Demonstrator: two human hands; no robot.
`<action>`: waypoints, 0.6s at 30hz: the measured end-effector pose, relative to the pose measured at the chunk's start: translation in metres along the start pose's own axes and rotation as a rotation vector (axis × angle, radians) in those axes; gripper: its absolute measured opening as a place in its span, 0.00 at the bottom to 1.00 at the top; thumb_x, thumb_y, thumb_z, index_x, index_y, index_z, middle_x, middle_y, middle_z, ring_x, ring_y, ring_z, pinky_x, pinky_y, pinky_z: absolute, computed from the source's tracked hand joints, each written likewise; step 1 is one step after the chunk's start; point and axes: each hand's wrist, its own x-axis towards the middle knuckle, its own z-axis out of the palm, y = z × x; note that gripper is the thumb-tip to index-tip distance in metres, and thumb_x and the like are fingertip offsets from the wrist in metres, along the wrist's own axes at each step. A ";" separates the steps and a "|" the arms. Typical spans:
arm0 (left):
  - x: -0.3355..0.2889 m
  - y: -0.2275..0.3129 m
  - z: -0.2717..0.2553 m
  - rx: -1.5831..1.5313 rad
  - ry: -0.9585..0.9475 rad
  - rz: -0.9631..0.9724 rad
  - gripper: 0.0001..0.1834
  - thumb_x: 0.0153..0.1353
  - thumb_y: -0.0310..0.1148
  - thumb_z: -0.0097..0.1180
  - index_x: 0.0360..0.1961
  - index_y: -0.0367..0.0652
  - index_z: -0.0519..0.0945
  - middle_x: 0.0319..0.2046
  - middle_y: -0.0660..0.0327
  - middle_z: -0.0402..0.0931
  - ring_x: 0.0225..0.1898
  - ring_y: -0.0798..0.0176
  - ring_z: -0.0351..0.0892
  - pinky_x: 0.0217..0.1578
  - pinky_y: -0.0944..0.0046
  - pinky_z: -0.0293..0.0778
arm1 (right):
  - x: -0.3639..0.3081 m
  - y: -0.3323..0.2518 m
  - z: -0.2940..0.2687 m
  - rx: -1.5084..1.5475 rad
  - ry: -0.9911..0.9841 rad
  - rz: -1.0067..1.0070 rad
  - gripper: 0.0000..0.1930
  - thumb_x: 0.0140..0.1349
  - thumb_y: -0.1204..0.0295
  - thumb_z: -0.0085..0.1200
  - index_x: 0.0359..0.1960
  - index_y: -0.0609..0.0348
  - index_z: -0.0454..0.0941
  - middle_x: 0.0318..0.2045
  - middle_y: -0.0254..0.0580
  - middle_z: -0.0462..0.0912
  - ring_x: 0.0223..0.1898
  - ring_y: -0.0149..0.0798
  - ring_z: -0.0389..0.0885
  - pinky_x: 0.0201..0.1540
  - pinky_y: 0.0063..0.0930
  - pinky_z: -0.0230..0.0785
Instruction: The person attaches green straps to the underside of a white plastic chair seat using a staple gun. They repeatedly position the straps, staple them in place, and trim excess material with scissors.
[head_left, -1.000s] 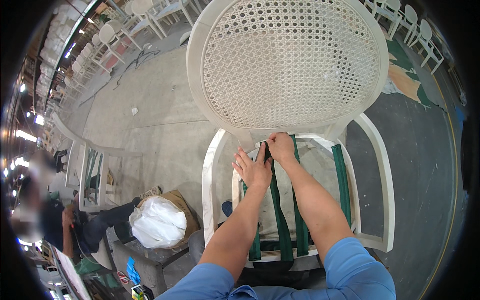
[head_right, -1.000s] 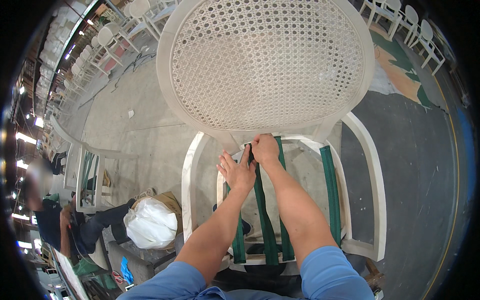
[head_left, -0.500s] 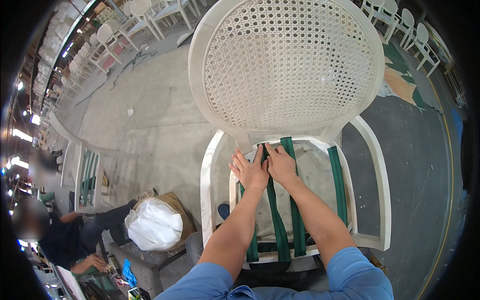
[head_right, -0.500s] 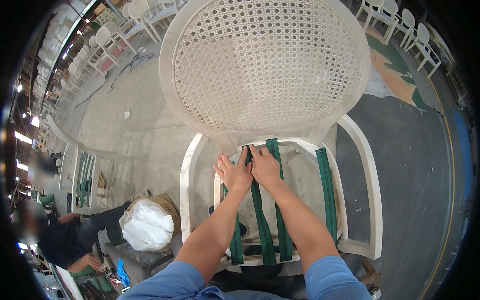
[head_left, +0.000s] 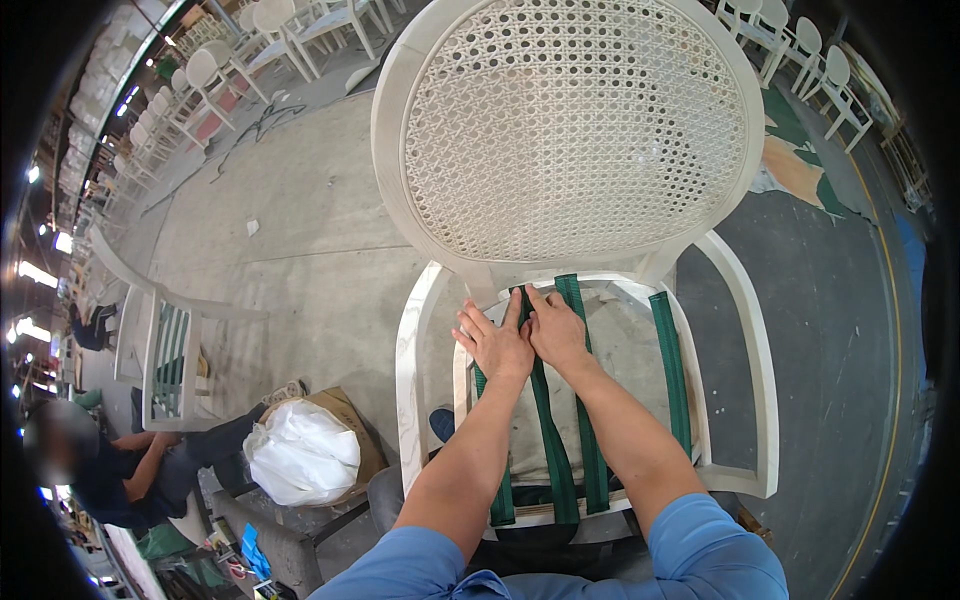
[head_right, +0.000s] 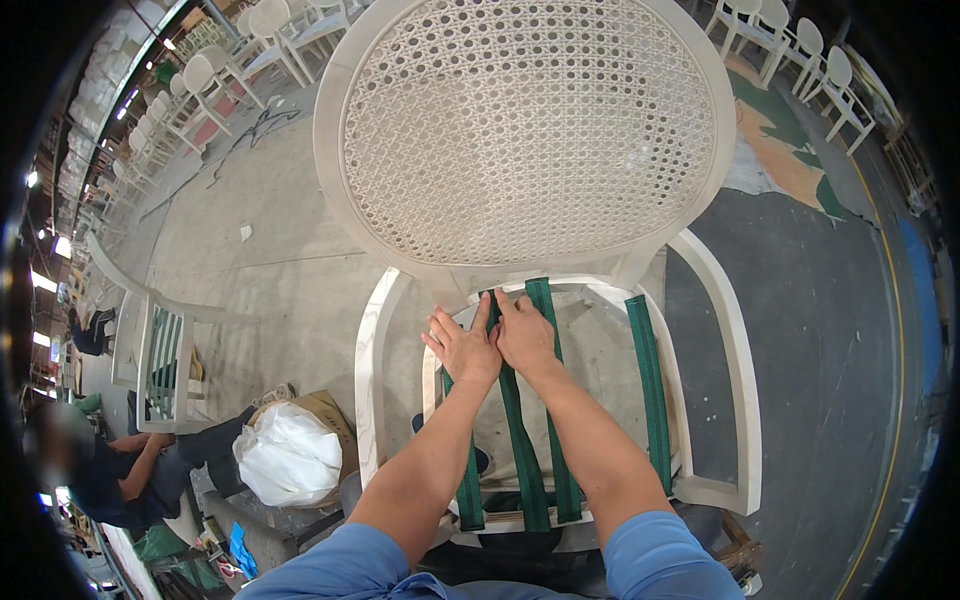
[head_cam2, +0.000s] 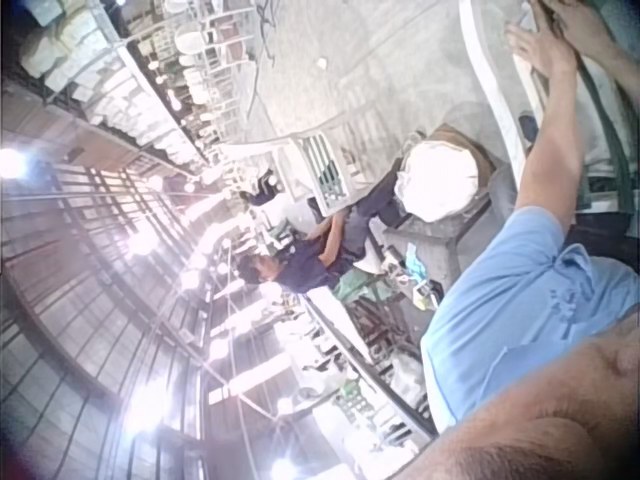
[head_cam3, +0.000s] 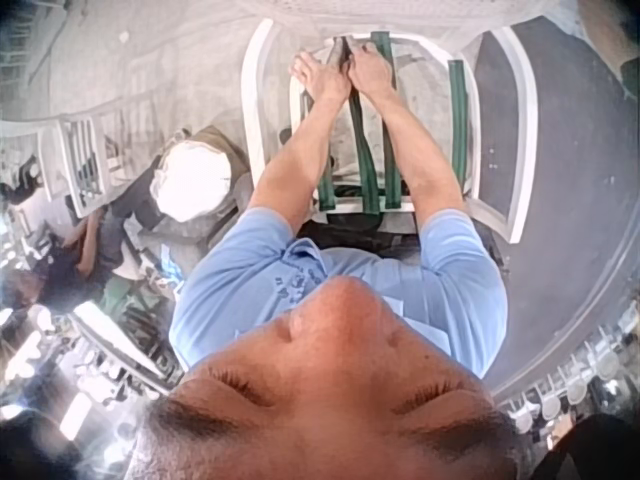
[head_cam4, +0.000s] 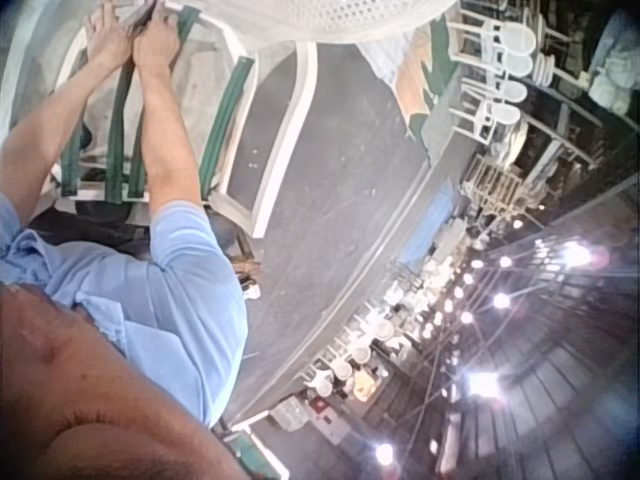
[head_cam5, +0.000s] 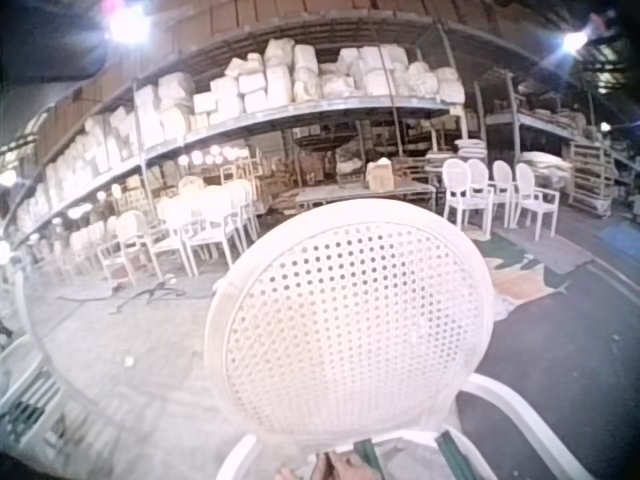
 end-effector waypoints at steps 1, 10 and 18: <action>-0.001 -0.002 0.001 0.004 -0.004 -0.007 0.28 0.72 0.52 0.50 0.73 0.82 0.67 0.78 0.39 0.37 0.79 0.31 0.35 0.75 0.31 0.28 | -0.001 -0.001 0.000 0.000 -0.004 -0.006 0.28 0.67 0.67 0.53 0.71 0.45 0.71 0.48 0.50 0.79 0.50 0.52 0.83 0.49 0.47 0.77; 0.000 -0.002 -0.002 0.037 -0.017 0.001 0.29 0.72 0.52 0.52 0.73 0.83 0.66 0.77 0.38 0.39 0.78 0.31 0.37 0.74 0.30 0.30 | -0.035 -0.006 -0.022 0.311 0.163 -0.149 0.25 0.68 0.71 0.54 0.67 0.52 0.72 0.43 0.52 0.78 0.43 0.57 0.81 0.45 0.46 0.75; -0.001 0.025 0.007 0.248 -0.128 0.027 0.31 0.75 0.55 0.43 0.77 0.81 0.58 0.76 0.32 0.47 0.79 0.32 0.37 0.71 0.22 0.31 | -0.290 0.034 -0.137 0.395 0.333 0.085 0.10 0.67 0.73 0.58 0.48 0.57 0.85 0.29 0.45 0.81 0.29 0.47 0.82 0.34 0.37 0.74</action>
